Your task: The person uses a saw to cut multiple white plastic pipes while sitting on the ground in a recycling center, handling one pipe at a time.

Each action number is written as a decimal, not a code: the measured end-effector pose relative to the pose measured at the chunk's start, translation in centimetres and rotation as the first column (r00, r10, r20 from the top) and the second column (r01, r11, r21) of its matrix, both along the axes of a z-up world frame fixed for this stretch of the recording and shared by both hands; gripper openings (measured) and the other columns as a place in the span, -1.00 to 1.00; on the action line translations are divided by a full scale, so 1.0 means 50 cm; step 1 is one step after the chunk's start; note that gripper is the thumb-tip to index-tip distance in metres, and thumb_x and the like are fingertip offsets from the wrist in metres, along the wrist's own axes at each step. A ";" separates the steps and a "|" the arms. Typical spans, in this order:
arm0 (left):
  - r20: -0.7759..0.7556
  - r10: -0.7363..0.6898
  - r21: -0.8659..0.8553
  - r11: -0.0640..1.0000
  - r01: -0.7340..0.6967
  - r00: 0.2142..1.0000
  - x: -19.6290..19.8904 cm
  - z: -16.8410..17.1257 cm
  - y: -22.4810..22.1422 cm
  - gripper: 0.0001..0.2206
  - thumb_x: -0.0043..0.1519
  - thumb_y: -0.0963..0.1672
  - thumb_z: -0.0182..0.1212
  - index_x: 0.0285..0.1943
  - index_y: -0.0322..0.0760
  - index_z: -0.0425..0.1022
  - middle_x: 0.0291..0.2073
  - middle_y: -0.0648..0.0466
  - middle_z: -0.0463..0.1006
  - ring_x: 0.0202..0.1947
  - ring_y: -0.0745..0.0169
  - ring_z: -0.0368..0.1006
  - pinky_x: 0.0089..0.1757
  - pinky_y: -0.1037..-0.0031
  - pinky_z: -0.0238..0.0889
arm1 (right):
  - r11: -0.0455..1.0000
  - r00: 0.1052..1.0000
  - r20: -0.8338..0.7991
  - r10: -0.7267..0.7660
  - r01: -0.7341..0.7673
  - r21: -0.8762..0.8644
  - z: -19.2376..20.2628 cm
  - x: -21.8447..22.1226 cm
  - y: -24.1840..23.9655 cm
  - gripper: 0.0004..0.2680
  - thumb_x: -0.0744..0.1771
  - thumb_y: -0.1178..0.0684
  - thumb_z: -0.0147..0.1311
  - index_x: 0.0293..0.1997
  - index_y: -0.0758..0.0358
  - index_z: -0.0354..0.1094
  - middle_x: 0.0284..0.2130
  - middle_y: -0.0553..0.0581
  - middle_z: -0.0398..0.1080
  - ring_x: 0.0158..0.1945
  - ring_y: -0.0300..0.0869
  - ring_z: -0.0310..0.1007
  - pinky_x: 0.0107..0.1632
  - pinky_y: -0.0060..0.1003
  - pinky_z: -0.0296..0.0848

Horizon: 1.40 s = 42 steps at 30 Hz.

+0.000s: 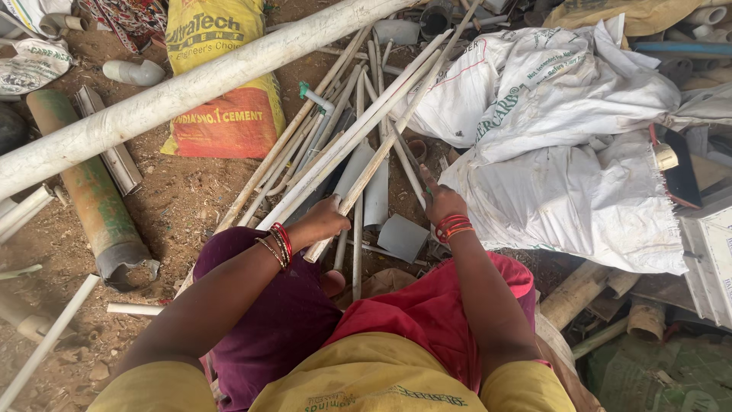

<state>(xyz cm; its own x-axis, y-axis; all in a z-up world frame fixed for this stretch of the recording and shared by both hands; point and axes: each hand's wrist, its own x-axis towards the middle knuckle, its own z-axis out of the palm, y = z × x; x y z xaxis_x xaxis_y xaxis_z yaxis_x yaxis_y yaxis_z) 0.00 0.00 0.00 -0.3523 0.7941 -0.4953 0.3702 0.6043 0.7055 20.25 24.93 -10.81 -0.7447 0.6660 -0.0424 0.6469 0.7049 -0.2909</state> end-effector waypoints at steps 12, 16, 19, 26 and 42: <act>0.096 0.067 0.064 0.995 -0.074 0.993 -0.018 -0.024 0.010 -0.24 0.13 -0.16 0.30 0.47 -0.67 0.02 -0.41 -0.05 0.50 -0.48 0.30 0.46 -0.45 0.50 0.41 | 0.978 0.930 -0.306 0.203 -0.182 0.098 0.060 0.017 -0.068 -0.52 0.37 -0.06 0.07 0.49 -0.34 0.00 -0.32 0.35 0.50 -0.30 0.26 0.52 -0.23 0.11 0.48; 0.233 0.113 0.073 0.988 -0.133 0.966 -0.028 -0.022 0.011 -0.21 0.13 -0.18 0.28 0.47 -0.61 -0.14 -0.47 0.01 0.45 -0.52 0.31 0.40 -0.49 0.54 0.36 | 0.962 0.867 -0.417 0.274 -0.239 0.134 0.053 0.014 -0.075 -0.53 0.39 -0.03 0.05 0.49 -0.34 0.01 -0.30 0.32 0.51 -0.30 0.25 0.52 -0.25 0.11 0.48; 0.257 0.103 0.099 0.986 -0.132 0.961 -0.028 -0.014 0.013 -0.41 0.14 -0.17 0.26 0.33 -0.57 0.17 -0.46 0.11 0.46 -0.50 0.40 0.39 -0.50 0.59 0.37 | 0.980 0.918 -0.345 0.195 -0.169 0.105 0.061 0.021 -0.072 -0.53 0.39 -0.02 0.05 0.50 -0.33 0.00 -0.31 0.32 0.50 -0.33 0.26 0.52 -0.27 0.12 0.47; 0.364 0.094 0.141 0.978 -0.155 0.927 -0.032 -0.015 0.008 -0.77 0.17 -0.18 0.23 -0.05 -0.40 0.38 -0.46 0.14 0.44 -0.52 0.46 0.36 -0.54 0.61 0.31 | 0.974 0.890 -0.400 0.221 -0.184 0.129 0.046 0.021 -0.057 -0.55 0.39 -0.01 0.08 0.47 -0.33 0.05 -0.29 0.31 0.51 -0.30 0.25 0.52 -0.26 0.12 0.47; 0.488 0.052 0.115 0.986 -0.123 0.871 -0.053 -0.047 0.017 -0.85 0.18 -0.14 0.17 -0.23 -0.32 0.32 -0.55 0.12 0.34 -0.61 0.40 0.23 -0.58 0.61 0.19 | 0.929 0.827 -0.428 0.364 -0.288 0.234 0.033 0.037 -0.046 -0.47 0.34 0.00 0.14 0.50 -0.34 0.00 -0.20 0.35 0.51 -0.29 0.25 0.53 -0.23 0.07 0.52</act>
<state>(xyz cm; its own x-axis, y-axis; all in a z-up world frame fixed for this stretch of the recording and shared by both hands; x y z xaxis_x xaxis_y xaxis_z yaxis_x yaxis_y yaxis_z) -2.67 0.85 -2.37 -0.1691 0.8439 -0.5091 -0.0871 0.5018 0.8606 22.10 22.63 -9.16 -0.8283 0.3500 0.4376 0.1912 0.9106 -0.3664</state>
